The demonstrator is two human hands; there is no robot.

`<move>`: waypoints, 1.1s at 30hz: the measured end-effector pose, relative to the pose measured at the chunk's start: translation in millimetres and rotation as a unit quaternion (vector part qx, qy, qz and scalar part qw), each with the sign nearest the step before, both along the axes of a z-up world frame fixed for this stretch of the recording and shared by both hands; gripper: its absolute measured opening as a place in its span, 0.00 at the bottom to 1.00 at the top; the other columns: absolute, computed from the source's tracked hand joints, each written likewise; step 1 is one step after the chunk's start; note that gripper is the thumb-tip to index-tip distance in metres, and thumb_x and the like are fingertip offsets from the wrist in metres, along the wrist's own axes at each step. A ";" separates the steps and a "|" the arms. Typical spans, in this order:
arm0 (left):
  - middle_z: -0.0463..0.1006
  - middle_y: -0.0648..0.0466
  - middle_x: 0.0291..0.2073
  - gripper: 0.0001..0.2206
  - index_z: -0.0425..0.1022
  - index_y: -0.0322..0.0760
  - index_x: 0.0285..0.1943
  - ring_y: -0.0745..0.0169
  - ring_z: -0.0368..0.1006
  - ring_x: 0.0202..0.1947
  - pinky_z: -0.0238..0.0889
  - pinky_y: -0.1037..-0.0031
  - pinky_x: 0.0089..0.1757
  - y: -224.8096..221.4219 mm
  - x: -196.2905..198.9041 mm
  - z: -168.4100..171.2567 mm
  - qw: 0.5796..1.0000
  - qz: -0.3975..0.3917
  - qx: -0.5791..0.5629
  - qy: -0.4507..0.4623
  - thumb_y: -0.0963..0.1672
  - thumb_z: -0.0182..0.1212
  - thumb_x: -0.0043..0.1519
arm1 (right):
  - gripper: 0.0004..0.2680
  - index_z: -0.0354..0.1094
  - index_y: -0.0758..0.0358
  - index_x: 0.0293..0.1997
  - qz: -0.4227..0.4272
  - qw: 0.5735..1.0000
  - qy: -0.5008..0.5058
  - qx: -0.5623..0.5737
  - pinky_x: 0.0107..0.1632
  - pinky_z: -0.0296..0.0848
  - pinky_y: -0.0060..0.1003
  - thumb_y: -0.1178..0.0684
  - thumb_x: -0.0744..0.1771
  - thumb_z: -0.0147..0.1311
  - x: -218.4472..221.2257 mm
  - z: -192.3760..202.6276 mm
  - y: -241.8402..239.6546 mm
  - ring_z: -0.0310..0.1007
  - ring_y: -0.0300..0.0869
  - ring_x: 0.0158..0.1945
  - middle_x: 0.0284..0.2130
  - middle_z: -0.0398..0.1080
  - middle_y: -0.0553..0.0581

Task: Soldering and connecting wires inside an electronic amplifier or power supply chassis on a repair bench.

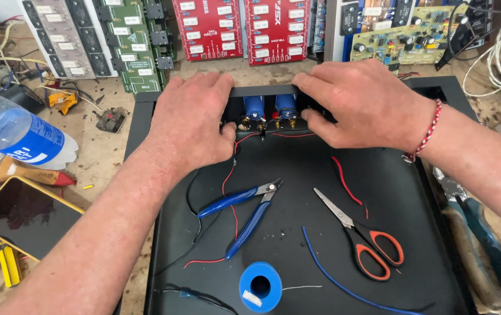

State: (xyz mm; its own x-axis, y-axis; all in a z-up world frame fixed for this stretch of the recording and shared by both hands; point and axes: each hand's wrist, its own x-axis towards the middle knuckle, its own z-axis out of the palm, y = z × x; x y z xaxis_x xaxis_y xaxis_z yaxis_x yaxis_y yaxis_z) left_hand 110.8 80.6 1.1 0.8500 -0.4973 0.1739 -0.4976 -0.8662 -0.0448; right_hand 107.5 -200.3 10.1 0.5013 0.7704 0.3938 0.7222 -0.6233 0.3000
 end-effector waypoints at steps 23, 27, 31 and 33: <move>0.76 0.48 0.42 0.28 0.70 0.35 0.56 0.43 0.72 0.46 0.63 0.53 0.48 0.8 -1.5 -4.2 0.999 -0.018 0.009 -0.041 0.53 0.69 0.50 | 0.12 0.68 0.65 0.52 0.005 1.000 0.018 0.012 0.21 0.66 0.48 0.53 0.66 0.54 2.7 1.4 -1.5 0.72 0.53 0.30 0.29 0.67 0.55; 0.76 0.49 0.41 0.26 0.70 0.35 0.53 0.45 0.72 0.44 0.62 0.54 0.48 0.6 -2.0 -3.0 0.999 -0.012 0.012 -0.033 0.53 0.67 0.51 | 0.14 0.72 0.69 0.56 0.039 0.993 0.097 0.052 0.27 0.71 0.52 0.60 0.65 0.47 7.4 6.4 -5.3 0.74 0.56 0.33 0.35 0.74 0.59; 0.76 0.49 0.42 0.26 0.70 0.36 0.53 0.44 0.72 0.45 0.62 0.53 0.50 0.3 -2.2 -2.8 0.999 -0.009 0.015 -0.027 0.54 0.67 0.52 | 0.15 0.72 0.70 0.57 0.056 0.989 0.118 0.069 0.31 0.72 0.54 0.59 0.65 0.50 8.8 6.1 -6.3 0.74 0.58 0.33 0.35 0.75 0.60; 0.76 0.49 0.41 0.26 0.70 0.36 0.52 0.44 0.72 0.44 0.61 0.54 0.49 0.1 -4.2 -1.3 1.000 -0.008 0.008 -0.027 0.55 0.67 0.53 | 0.15 0.71 0.66 0.58 0.029 0.990 0.123 0.061 0.31 0.73 0.54 0.55 0.65 0.52 7.9 4.6 -5.5 0.75 0.57 0.35 0.36 0.74 0.58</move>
State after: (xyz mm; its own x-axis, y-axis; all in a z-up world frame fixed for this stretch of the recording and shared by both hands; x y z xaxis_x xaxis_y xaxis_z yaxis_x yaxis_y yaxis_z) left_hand 106.6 80.7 -0.2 0.8311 -0.5144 0.2113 -0.5082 -0.8568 -0.0869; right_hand 115.5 -205.8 14.7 0.5495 0.7552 0.3574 0.8001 -0.5988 0.0353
